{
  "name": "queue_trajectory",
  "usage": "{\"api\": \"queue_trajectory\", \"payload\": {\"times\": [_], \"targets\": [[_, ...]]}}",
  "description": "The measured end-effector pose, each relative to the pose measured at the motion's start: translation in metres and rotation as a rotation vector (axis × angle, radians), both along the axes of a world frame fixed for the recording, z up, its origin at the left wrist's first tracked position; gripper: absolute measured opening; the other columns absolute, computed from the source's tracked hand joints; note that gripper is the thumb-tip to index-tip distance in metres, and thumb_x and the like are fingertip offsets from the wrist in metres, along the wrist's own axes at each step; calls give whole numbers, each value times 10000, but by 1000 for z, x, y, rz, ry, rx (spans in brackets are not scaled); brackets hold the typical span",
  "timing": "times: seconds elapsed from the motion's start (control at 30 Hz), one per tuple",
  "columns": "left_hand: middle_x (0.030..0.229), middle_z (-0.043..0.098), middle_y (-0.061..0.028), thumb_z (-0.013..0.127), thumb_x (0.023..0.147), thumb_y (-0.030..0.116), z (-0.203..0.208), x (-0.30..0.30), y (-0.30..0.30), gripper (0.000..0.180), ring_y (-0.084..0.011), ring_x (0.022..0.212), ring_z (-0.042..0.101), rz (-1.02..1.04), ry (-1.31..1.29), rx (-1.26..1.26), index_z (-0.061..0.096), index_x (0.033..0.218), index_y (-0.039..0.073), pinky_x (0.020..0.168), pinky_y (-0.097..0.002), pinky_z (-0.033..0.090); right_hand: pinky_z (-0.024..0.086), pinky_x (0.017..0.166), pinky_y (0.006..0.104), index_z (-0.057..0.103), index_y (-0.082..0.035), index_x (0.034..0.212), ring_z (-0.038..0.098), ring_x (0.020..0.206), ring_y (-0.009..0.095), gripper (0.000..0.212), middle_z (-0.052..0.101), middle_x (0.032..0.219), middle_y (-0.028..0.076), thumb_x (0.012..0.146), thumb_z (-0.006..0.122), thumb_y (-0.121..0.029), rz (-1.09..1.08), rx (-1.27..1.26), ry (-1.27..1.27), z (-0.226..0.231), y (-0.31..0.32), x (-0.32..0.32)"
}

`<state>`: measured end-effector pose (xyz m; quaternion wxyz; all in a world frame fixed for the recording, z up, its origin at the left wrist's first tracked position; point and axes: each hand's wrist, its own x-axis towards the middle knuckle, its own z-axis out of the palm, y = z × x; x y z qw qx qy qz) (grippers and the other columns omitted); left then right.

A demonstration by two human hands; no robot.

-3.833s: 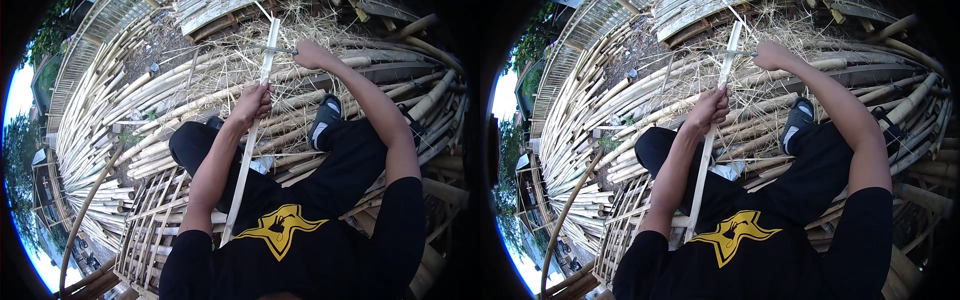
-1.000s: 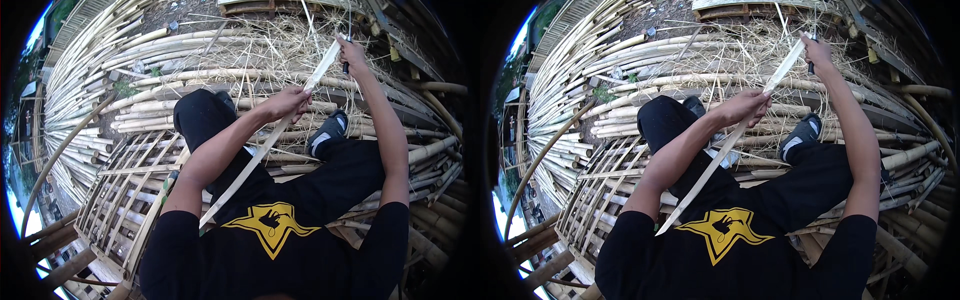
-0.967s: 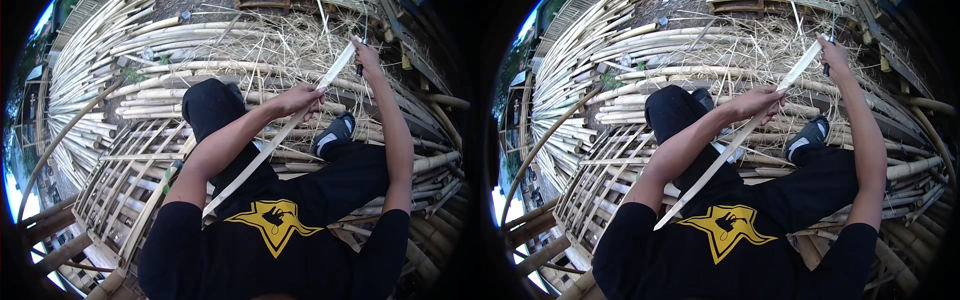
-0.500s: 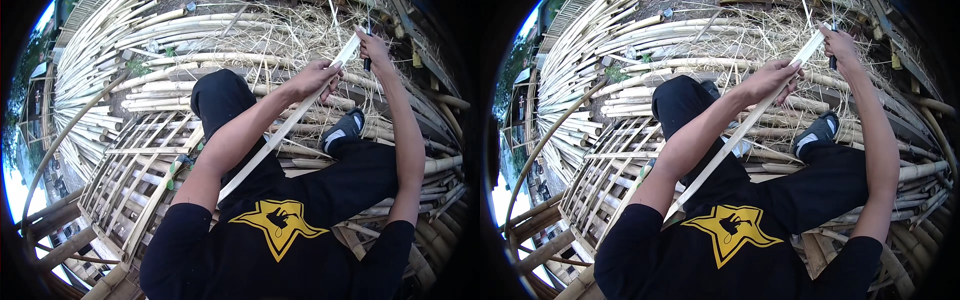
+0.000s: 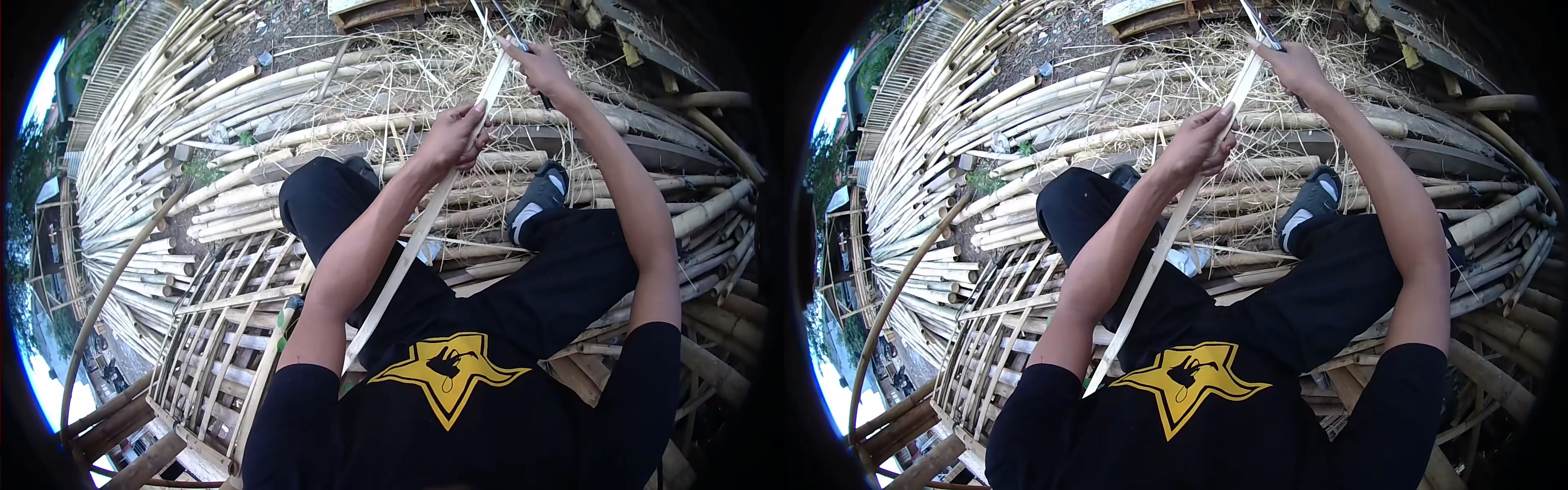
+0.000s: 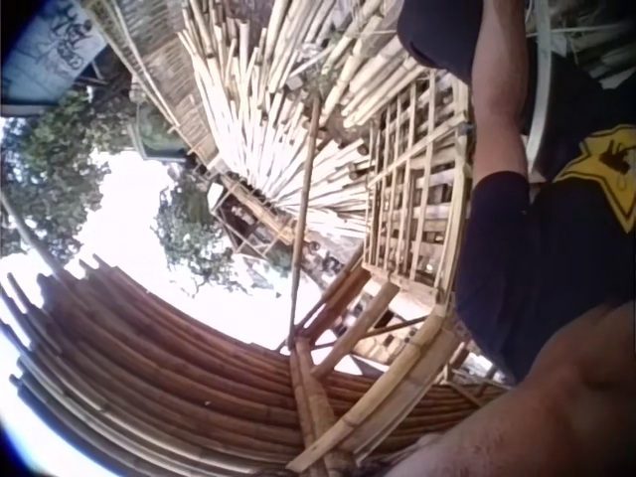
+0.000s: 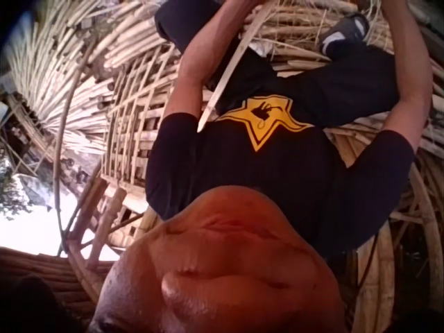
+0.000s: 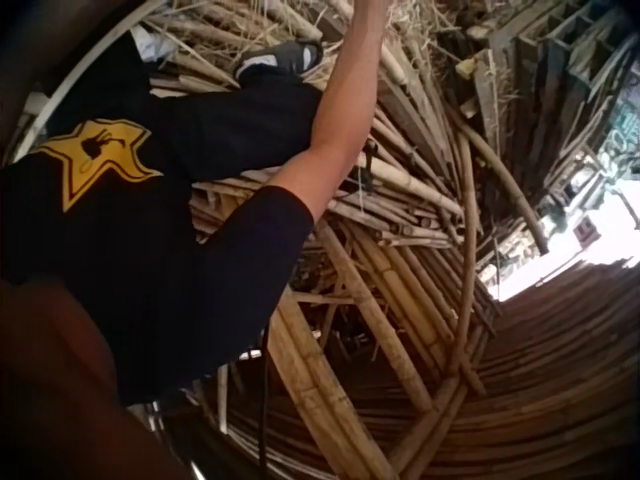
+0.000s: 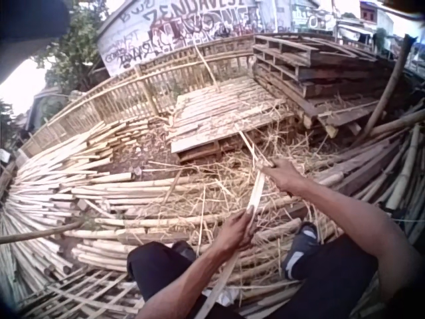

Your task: The person shaves a long bamboo strip with a knife. The person holds the bamboo strip with one hand while repeatedly sliding the knife along its length to remove thin shavings.

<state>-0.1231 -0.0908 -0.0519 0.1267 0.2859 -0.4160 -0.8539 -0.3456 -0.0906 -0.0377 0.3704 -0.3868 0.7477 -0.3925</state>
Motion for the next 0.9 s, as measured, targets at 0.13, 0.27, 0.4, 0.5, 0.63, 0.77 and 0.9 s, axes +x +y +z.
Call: {"api": "queue_trajectory", "payload": {"times": [0.13, 0.27, 0.4, 0.5, 0.63, 0.77, 0.9], "targets": [[565, 480, -1, 420, 982, 313, -1, 7, -8, 291, -44, 312, 292, 22, 27, 20, 501, 924, 39, 286, -193, 228, 403, 556, 407, 561, 8, 741, 528, 550, 255, 557, 543, 605, 120, 923, 431, -502, 295, 30, 518, 21, 24, 27], [542, 437, 24, 368, 998, 305, 0, 4, -10, 309, -41, 325, 274, -1, 25, 60, 510, 981, 31, 292, -197, 209, 443, 674, 455, 558, 36, 825, 564, 694, 394, 553, 583, 707, 218, 956, 358, -462, 517, 78, 650, 22, 41, 35], [552, 328, 62, 327, 1007, 322, 1, 3, -13, 347, -32, 387, 251, -85, 72, 158, 503, 992, 23, 342, -185, 252, 447, 722, 454, 565, 22, 838, 577, 752, 383, 534, 586, 740, 224, 967, 333, -441, 554, 144, 640, 25, 48, 30], [595, 376, 45, 322, 1009, 299, -2, -6, -9, 330, -27, 413, 281, -66, 76, 267, 499, 996, 21, 381, -180, 294, 446, 720, 459, 573, 16, 830, 577, 746, 379, 517, 590, 740, 216, 967, 339, -424, 535, 181, 633, 28, 56, 27], [652, 445, 18, 325, 1009, 272, 6, -14, -3, 319, -29, 429, 304, -48, 41, 222, 500, 979, 7, 396, -174, 315, 413, 627, 444, 564, 34, 808, 529, 653, 383, 448, 547, 678, 221, 957, 408, -358, 530, 87, 697, 30, 63, 18], [614, 428, 25, 336, 1008, 262, 11, -14, -6, 306, -21, 425, 298, -106, 23, 190, 503, 975, 8, 366, -162, 290, 369, 530, 366, 557, 13, 792, 465, 535, 247, 455, 481, 590, 119, 926, 473, -413, 286, 219, 293, 32, 55, 8], [581, 373, 52, 344, 1007, 288, 27, -30, 7, 317, -22, 429, 278, -104, 2, 77, 508, 965, 19, 375, -172, 247, 208, 339, 206, 499, -96, 758, 293, 382, 12, 315, 341, 530, -95, 877, 617, -362, -127, -59, -407, 23, 44, -3]]}}
